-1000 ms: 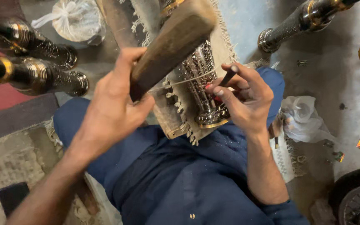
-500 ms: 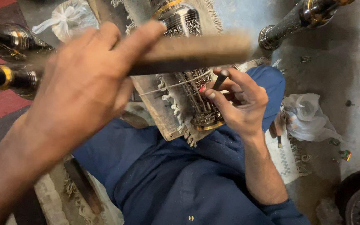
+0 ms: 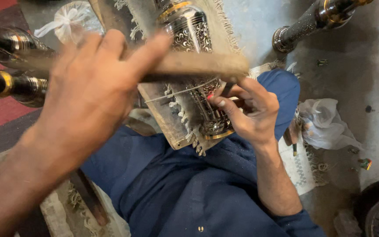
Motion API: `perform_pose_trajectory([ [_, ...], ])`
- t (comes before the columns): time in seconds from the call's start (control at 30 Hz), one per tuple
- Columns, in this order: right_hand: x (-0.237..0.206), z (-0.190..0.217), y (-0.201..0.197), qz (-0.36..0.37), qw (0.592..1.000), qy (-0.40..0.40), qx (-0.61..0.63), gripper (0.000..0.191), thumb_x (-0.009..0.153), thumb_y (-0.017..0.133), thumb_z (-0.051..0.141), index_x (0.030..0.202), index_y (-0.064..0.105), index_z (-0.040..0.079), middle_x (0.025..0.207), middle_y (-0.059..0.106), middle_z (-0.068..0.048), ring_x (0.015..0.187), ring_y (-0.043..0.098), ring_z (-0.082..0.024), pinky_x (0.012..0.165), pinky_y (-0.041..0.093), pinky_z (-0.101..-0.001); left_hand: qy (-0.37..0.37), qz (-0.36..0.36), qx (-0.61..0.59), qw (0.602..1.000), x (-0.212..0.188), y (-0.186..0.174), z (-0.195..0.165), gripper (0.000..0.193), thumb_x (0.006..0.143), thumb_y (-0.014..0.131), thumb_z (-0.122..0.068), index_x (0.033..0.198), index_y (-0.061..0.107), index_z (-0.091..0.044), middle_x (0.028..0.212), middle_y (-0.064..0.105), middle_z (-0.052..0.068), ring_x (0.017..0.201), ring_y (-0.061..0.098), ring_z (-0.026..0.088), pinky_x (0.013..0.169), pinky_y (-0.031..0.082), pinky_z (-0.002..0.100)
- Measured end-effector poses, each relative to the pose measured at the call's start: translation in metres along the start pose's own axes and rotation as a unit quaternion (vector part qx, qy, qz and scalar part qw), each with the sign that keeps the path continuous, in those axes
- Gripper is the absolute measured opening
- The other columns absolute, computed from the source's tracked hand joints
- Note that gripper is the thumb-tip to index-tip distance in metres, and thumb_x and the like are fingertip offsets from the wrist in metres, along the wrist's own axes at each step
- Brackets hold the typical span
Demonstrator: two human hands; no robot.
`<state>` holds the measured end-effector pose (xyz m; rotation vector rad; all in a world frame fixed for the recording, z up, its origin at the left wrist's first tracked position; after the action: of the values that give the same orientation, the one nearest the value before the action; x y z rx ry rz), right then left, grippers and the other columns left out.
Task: The person sits on the floor holding a chisel against an ornate brass vase and strikes the chisel with a wooden mallet to carve decorative patterns into the metal, periodically repositioning the chisel and rotating the vase to work new areas.
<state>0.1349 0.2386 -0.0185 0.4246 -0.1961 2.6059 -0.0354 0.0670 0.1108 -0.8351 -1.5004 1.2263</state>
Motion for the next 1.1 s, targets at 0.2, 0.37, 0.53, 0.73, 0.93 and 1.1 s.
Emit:
perform_pose_trajectory([
  [0.2, 0.000, -0.001, -0.003, 0.001, 1.000, 0.016, -0.021, 0.042, 0.100, 0.071, -0.011, 0.138, 0.056, -0.003, 0.107, 0.075, -0.014, 0.098, 0.076, -0.020, 0.088, 0.065, -0.0304, 0.026, -0.028, 0.004, 0.999, 0.005, -0.003, -0.003, 0.068, 0.081, 0.071, 0.000, 0.144, 0.054, -0.020, 0.090, 0.055, 0.012, 0.087, 0.061, 0.034, 0.091, 0.050, 0.056],
  [0.37, 0.001, -0.001, -0.006, 0.001, 0.999, 0.026, -0.028, 0.041, 0.100, 0.071, -0.011, 0.137, 0.057, -0.003, 0.105, 0.075, -0.013, 0.096, 0.076, -0.018, 0.087, 0.064, -0.0301, 0.009, -0.004, -0.024, 1.000, 0.010, -0.001, 0.001, 0.072, 0.079, 0.070, 0.000, 0.146, 0.055, -0.020, 0.093, 0.056, 0.013, 0.090, 0.060, 0.036, 0.080, 0.049, 0.051],
  [0.53, 0.002, -0.003, -0.007, 0.005, 0.999, 0.045, -0.010, 0.041, 0.101, 0.070, -0.010, 0.139, 0.058, -0.003, 0.103, 0.075, -0.012, 0.098, 0.075, -0.017, 0.086, 0.063, -0.0274, 0.008, -0.006, -0.047, 0.999, 0.014, 0.001, 0.004, 0.069, 0.083, 0.069, 0.000, 0.148, 0.056, -0.020, 0.092, 0.056, 0.013, 0.090, 0.059, 0.036, 0.081, 0.047, 0.051],
  [0.73, 0.000, -0.011, -0.011, 0.004, 0.998, 0.059, -0.032, 0.043, 0.100, 0.071, -0.012, 0.139, 0.059, -0.002, 0.103, 0.076, -0.013, 0.097, 0.076, -0.018, 0.082, 0.062, -0.0265, 0.006, -0.001, -0.041, 0.999, 0.017, 0.006, 0.004, 0.062, 0.089, 0.064, -0.001, 0.148, 0.056, -0.020, 0.094, 0.056, 0.013, 0.092, 0.058, 0.036, 0.085, 0.046, 0.051],
  [0.93, 0.000, -0.019, -0.014, -0.020, 0.993, 0.021, 0.115, 0.054, 0.104, 0.067, -0.008, 0.150, 0.043, 0.006, 0.109, 0.076, -0.012, 0.097, 0.075, -0.016, 0.082, 0.063, -0.0264, -0.006, -0.007, -0.067, 0.998, 0.017, 0.004, -0.007, 0.068, 0.084, 0.067, -0.001, 0.149, 0.051, -0.015, 0.095, 0.056, 0.015, 0.090, 0.059, 0.036, 0.083, 0.049, 0.050],
  [1.1, -0.001, -0.022, -0.015, -0.045, 0.992, 0.090, 0.075, 0.043, 0.101, 0.069, -0.011, 0.140, 0.056, -0.002, 0.103, 0.075, -0.015, 0.090, 0.073, -0.016, 0.076, 0.060, -0.0260, -0.024, -0.016, -0.291, 0.956, 0.025, -0.008, -0.009, 0.072, 0.085, 0.061, -0.003, 0.151, 0.036, -0.010, 0.114, 0.056, 0.020, 0.106, 0.059, 0.042, 0.089, 0.047, 0.053],
])
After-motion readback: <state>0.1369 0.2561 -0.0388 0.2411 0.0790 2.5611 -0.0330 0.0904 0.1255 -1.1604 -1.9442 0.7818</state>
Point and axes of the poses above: each hand's wrist, its own x-axis towards the middle knuckle, its own y-axis out of the palm, z = x × y, the point moved 5 cm from there along x, towards the middle knuckle
